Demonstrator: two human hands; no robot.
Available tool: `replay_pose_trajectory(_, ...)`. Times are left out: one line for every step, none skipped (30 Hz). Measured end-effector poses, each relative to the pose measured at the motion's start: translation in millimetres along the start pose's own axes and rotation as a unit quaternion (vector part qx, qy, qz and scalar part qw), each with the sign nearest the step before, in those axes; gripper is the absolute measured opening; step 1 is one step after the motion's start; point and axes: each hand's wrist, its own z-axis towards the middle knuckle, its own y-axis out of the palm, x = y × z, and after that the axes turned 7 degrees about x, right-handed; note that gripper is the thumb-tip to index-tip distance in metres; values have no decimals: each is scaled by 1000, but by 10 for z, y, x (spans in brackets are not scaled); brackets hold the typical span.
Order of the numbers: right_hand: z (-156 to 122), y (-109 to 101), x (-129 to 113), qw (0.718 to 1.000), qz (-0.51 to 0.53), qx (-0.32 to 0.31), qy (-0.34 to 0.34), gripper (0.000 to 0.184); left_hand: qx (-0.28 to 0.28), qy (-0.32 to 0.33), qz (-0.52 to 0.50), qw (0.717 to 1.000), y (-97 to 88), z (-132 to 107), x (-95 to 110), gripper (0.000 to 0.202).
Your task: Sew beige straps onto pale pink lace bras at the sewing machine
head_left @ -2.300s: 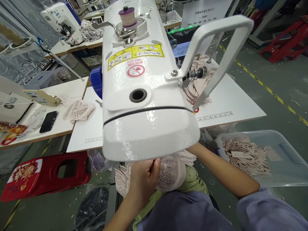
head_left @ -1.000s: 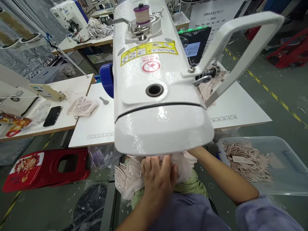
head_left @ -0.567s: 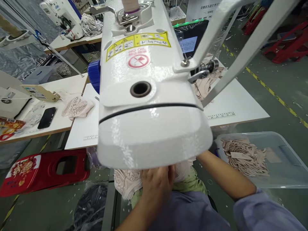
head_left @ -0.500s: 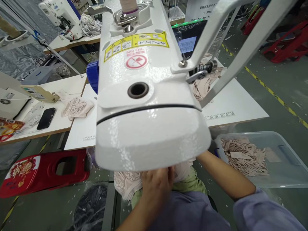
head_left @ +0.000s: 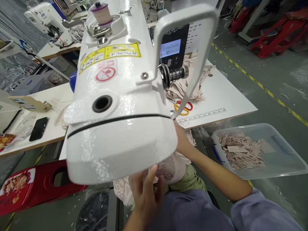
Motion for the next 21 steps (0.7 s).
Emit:
replay_pose_trajectory(-88, -30, 40, 1000, 20, 10, 15, 27, -4, -13, -39, 999, -39, -104, -56, 27)
replay_pose_trajectory(-192, -59, 89, 999, 40, 12, 34, 31, -28, -38, -82, 996, -71, -239, -109, 26)
replay_pose_trajectory(-306, -88, 144, 997, 58, 6, 51, 36, -76, -76, -122, 987, -92, -406, -155, 24)
replay_pose_trajectory(-423, -113, 203, 995, 72, -8, 65, 42, -141, -120, -150, 971, -101, -604, -190, 23)
replay_pose_trajectory(-537, -135, 260, 994, 80, -30, 74, 49, -214, -168, -161, 949, -97, -830, -213, 19)
replay_pose_trajectory(-643, -153, 313, 992, 85, -52, 80, 56, -289, -202, -177, 919, -84, -1073, -222, 18)
replay_pose_trajectory(-735, -167, 359, 990, 87, -71, 82, 61, -356, -222, -193, 887, -63, -1323, -218, 22)
replay_pose_trajectory(-811, -176, 397, 989, 85, -86, 83, 64, -403, -232, -208, 861, -39, -1566, -205, 24)
replay_pose_trajectory(-871, -182, 425, 988, 81, -98, 82, 67, -444, -225, -232, 836, -15, -1786, -185, 27)
replay_pose_trajectory(-915, -184, 445, 988, 77, -110, 82, 68, -472, -217, -244, 819, 8, -1971, -165, 31)
replay_pose_trajectory(-945, -183, 458, 987, 75, -119, 81, 70, -487, -220, -236, 811, 26, -2113, -146, 34)
replay_pose_trajectory(-963, -181, 464, 985, 76, -128, 83, 71, -509, -216, -237, 799, 40, -2210, -132, 31)
replay_pose_trajectory(-972, -178, 464, 984, 80, -136, 88, 72, -529, -209, -239, 787, 49, -2266, -123, 26)
replay_pose_trajectory(-974, -175, 459, 981, 86, -143, 95, 73, -547, -202, -243, 775, 53, -2287, -118, 20)
replay_pose_trajectory(-972, -173, 449, 980, 92, -147, 102, 73, -563, -193, -251, 763, 50, -2284, -116, 14)
replay_pose_trajectory(-966, -172, 434, 979, 95, -148, 107, 74, -575, -186, -257, 754, 41, -2267, -113, 10)
replay_pose_trajectory(-959, -174, 417, 978, 96, -148, 110, 74, -580, -184, -259, 750, 25, -2245, -110, 8)
replay_pose_trajectory(-951, -177, 397, 979, 95, -145, 109, 74, -580, -187, -254, 751, 3, -2227, -104, 9)
replay_pose_trajectory(-943, -183, 377, 980, 92, -140, 106, 74, -578, -193, -247, 754, -22, -2215, -98, 9)
replay_pose_trajectory(-935, -190, 358, 982, 87, -136, 103, 74, -571, -202, -236, 760, -49, -2214, -92, 11)
replay_pose_trajectory(-928, -200, 341, 983, 81, -134, 100, 73, -556, -215, -221, 772, -73, -2223, -91, 18)
